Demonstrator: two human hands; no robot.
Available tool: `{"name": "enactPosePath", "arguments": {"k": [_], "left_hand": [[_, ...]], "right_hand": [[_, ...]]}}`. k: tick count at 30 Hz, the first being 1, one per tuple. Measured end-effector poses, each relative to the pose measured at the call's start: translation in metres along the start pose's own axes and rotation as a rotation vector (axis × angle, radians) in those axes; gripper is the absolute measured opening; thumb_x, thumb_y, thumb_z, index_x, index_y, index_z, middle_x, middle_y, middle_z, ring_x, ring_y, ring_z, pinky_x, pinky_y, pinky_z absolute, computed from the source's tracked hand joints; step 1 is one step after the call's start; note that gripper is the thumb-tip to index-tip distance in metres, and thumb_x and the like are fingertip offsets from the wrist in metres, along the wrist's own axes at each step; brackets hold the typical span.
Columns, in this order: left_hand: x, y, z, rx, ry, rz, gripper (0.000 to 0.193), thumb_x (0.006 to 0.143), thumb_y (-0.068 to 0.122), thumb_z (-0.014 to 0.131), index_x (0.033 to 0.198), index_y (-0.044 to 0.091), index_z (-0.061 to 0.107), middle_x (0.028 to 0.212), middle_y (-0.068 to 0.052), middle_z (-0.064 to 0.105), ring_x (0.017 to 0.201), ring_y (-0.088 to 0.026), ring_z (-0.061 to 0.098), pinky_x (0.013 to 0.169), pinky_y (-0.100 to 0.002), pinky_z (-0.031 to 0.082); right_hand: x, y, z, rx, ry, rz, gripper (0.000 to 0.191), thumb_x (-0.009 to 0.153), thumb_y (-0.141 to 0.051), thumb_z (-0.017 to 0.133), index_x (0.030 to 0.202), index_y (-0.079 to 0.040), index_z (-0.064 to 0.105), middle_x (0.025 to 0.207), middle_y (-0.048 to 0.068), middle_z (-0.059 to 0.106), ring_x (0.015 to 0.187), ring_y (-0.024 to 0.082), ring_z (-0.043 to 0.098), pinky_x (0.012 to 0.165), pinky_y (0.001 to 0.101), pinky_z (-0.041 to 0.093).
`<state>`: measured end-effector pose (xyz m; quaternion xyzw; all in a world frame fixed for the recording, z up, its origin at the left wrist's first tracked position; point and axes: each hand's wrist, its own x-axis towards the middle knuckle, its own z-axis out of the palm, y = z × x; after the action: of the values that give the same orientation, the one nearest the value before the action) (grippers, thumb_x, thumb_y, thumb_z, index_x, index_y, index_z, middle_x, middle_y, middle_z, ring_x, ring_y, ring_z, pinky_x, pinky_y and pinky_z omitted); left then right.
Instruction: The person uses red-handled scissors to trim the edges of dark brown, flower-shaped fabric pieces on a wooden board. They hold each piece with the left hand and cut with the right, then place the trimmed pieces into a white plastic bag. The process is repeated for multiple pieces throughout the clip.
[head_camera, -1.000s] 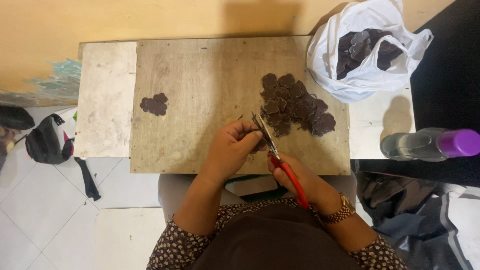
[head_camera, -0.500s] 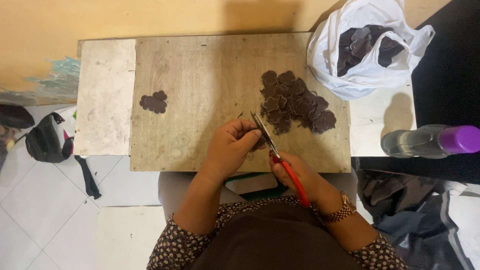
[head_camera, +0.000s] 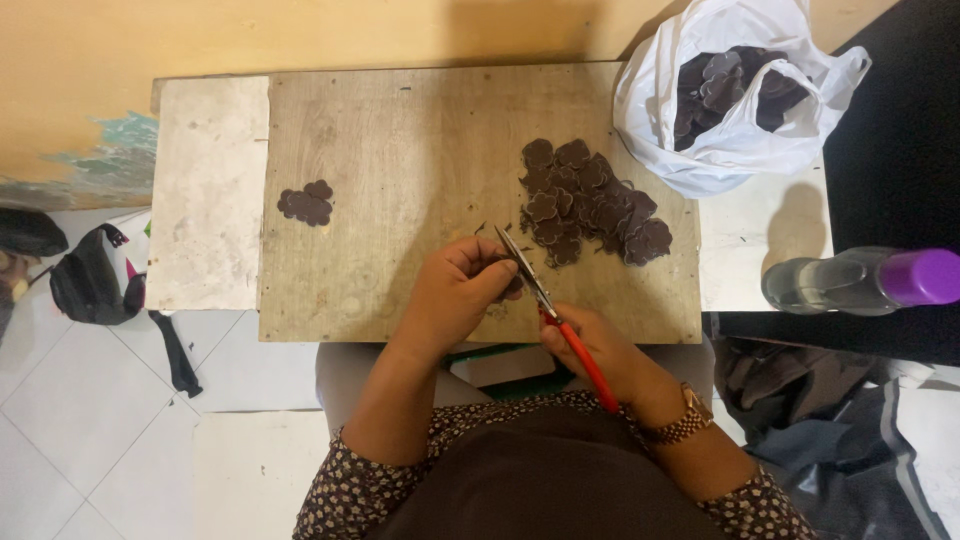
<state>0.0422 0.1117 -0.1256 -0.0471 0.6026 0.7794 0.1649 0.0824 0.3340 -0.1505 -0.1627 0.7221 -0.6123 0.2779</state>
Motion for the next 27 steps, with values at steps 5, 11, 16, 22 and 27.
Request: {"name": "enactPosePath", "arguments": {"k": [5,11,16,22,27], "left_hand": [[0.000,0.003,-0.001,0.070,-0.002,0.029,0.010,0.097,0.007,0.067,0.101,-0.002,0.068,0.087,-0.008,0.071,0.076,-0.012,0.066,0.069,-0.027,0.056],[0.000,0.000,0.006,-0.199,-0.011,-0.007,0.014,0.093,0.008,0.071,0.105,0.003,0.067,0.095,-0.006,0.071,0.083,-0.012,0.068,0.076,-0.029,0.059],[0.001,-0.004,0.009,-0.266,0.017,-0.010,0.011,0.096,0.010,0.070,0.103,0.001,0.069,0.092,-0.005,0.071,0.081,-0.012,0.068,0.077,-0.028,0.060],[0.002,-0.006,0.009,-0.134,0.006,0.032,0.011,0.095,0.009,0.072,0.099,-0.001,0.071,0.087,-0.006,0.072,0.078,-0.011,0.067,0.073,-0.027,0.058],[-0.001,-0.004,0.009,-0.123,0.013,0.040,0.011,0.095,0.009,0.072,0.099,-0.001,0.071,0.086,-0.006,0.072,0.077,-0.011,0.067,0.073,-0.027,0.059]], "right_hand": [[0.001,0.004,0.000,-0.001,0.004,-0.014,0.050,0.101,-0.056,0.049,0.087,-0.009,0.054,0.072,-0.004,0.048,0.066,0.009,0.047,0.059,0.0265,0.045],[0.000,0.004,0.008,0.008,0.098,0.019,0.048,0.099,-0.058,0.048,0.092,-0.011,0.055,0.073,-0.004,0.049,0.067,0.008,0.048,0.059,0.0251,0.045],[0.000,0.000,0.008,0.048,0.089,-0.011,0.047,0.100,-0.056,0.049,0.094,-0.010,0.054,0.072,-0.004,0.049,0.064,0.008,0.047,0.057,0.0250,0.044],[-0.002,-0.002,0.005,0.033,0.051,-0.118,0.048,0.103,-0.058,0.050,0.097,-0.010,0.053,0.079,-0.004,0.047,0.071,0.008,0.045,0.063,0.0248,0.044],[-0.002,-0.003,0.007,0.040,0.057,-0.065,0.048,0.100,-0.058,0.049,0.098,-0.010,0.053,0.079,-0.003,0.048,0.071,0.009,0.046,0.062,0.0254,0.045]]}}
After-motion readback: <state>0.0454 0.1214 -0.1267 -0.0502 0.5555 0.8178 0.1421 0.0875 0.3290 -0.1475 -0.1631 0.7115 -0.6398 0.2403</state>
